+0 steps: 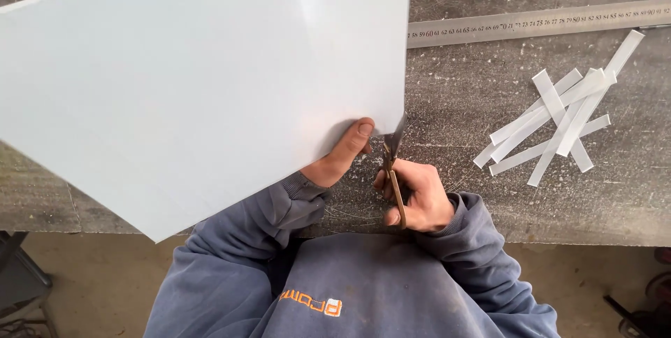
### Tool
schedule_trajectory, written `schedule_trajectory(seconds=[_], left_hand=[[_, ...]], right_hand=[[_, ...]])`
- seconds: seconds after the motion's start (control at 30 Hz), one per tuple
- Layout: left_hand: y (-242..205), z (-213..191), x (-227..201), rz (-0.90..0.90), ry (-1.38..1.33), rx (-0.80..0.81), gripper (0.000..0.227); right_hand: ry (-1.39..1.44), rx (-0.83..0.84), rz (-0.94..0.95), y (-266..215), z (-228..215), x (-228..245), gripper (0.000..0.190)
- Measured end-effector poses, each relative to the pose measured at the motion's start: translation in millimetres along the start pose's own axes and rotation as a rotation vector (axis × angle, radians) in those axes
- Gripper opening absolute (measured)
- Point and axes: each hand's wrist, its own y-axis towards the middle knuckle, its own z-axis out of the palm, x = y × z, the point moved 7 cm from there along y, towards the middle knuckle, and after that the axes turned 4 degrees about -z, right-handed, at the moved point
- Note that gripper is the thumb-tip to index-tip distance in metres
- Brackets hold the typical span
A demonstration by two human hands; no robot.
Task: The person uses scissors to cut a large white plastic sheet into thin strips on a workbench. They repeatedly trim the edges of the sheet, creating a pile of cut strips on the table.
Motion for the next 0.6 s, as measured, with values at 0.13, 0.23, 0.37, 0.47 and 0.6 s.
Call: schedule_trajectory(seconds=[0.13,0.23,0.37,0.47,0.6], left_hand=[[0.6,6.4,10.8,0.039,0.0,0.054,0.028],[0.6,8.3,21.5,-0.021,-0.007,0.069,0.028],[1.7,10.0,30.4,-0.104,-0.004,0.09,0.03],[1.1,11.0,36.3,-0.122,-0.006,0.092,0.03],[0.8,13.3,49.2,-0.141,-0.044,0.113,0.031]], right_hand=[[0.032,-0.015,0.036,0.6,-0.5,-1.8,0.084],[0.055,-0.013,0.044,-0.9,-0.6,-3.7,0.085],[0.017,-0.01,0.012,-0.2,-1.6,-2.3,0.084],[-0.011,-0.004,0.01,0.2,-1.2,-2.6,0.083],[-0.017,-0.014,-0.002,-1.7,-1.2,-6.9,0.082]])
